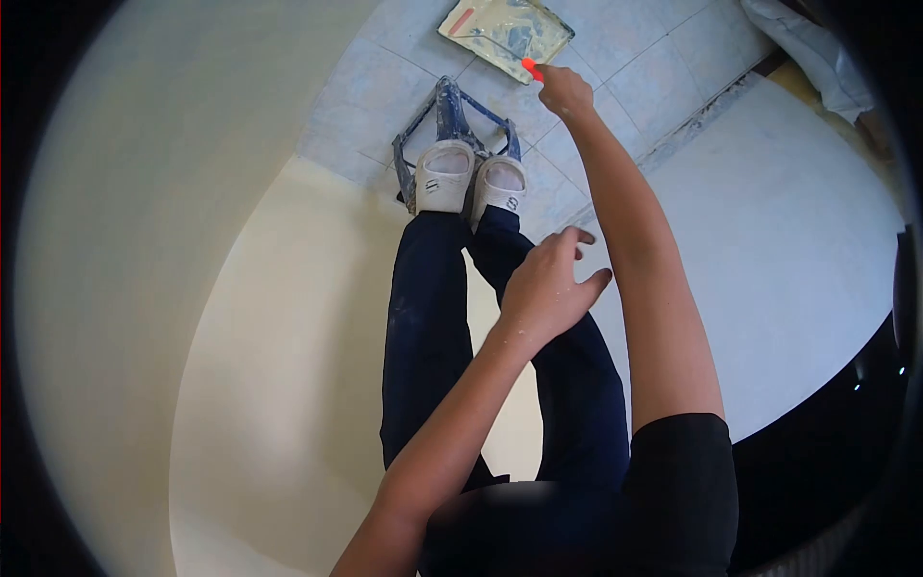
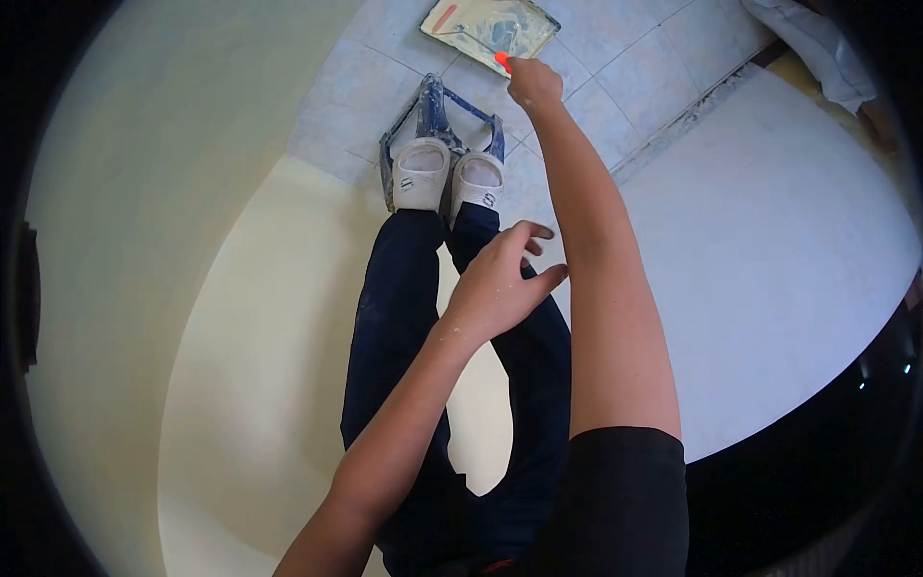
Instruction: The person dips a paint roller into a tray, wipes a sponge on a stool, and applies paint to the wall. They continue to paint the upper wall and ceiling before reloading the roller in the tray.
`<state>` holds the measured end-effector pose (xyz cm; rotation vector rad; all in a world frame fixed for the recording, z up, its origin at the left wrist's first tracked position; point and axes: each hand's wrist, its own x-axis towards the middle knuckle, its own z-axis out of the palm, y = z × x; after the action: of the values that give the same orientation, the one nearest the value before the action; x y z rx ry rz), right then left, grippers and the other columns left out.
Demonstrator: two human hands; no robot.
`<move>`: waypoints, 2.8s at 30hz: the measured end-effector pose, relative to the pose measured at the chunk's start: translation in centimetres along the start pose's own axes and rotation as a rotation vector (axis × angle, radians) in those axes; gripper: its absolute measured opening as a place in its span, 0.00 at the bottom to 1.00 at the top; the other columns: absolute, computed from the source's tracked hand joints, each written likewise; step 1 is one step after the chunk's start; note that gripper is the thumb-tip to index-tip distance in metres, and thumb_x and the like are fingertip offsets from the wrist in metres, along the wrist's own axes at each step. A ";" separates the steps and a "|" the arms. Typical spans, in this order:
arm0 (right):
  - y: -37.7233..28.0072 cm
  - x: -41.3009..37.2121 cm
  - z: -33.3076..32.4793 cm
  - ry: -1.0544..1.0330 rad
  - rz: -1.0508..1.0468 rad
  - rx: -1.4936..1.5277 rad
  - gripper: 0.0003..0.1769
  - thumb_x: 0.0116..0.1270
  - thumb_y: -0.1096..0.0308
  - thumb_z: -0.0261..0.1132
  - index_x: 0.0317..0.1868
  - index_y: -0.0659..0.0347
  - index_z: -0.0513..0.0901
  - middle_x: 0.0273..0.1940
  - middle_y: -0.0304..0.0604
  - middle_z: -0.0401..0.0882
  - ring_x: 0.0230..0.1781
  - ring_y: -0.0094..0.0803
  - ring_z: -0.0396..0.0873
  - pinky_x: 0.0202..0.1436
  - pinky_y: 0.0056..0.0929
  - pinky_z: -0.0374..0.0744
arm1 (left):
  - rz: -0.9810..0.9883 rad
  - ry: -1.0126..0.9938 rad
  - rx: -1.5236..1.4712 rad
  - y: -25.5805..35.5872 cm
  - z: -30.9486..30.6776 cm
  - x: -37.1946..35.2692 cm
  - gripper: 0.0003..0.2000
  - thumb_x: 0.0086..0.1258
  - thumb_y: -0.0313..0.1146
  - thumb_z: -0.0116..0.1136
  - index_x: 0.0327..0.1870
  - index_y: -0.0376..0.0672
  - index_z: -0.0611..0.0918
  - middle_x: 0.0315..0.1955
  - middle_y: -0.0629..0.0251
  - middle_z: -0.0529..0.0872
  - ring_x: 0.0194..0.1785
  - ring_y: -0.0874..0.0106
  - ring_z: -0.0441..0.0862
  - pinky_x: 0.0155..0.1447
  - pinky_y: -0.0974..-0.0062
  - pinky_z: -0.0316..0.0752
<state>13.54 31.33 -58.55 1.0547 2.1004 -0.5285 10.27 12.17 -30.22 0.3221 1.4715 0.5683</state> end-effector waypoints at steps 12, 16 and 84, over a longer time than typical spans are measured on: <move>10.3 -7.9 2.1 -0.050 0.176 0.116 0.30 0.69 0.64 0.61 0.72 0.36 0.76 0.49 0.55 0.88 0.51 0.54 0.86 0.53 0.54 0.84 | -0.106 -0.070 0.227 2.0 -1.2 0.6 0.31 0.69 0.53 0.66 0.66 0.41 0.76 0.55 0.52 0.85 0.59 0.55 0.83 0.62 0.61 0.77; 13.1 -7.9 4.4 -0.099 0.191 0.072 0.29 0.72 0.62 0.63 0.73 0.35 0.74 0.48 0.58 0.87 0.49 0.57 0.86 0.51 0.55 0.84 | -0.106 -0.014 0.349 2.1 -0.8 1.1 0.32 0.68 0.52 0.67 0.66 0.40 0.76 0.53 0.52 0.85 0.60 0.54 0.82 0.63 0.59 0.77; 5.8 -9.7 10.6 -0.202 0.342 0.274 0.26 0.76 0.56 0.51 0.72 0.46 0.74 0.51 0.58 0.87 0.53 0.56 0.86 0.57 0.57 0.82 | 0.202 0.247 0.070 2.0 -2.7 3.6 0.22 0.71 0.38 0.65 0.63 0.42 0.78 0.46 0.57 0.86 0.46 0.61 0.85 0.54 0.65 0.80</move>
<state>26.66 23.08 -58.48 1.4190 1.6574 -0.7293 7.28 15.39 -32.38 0.4724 1.7104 0.7403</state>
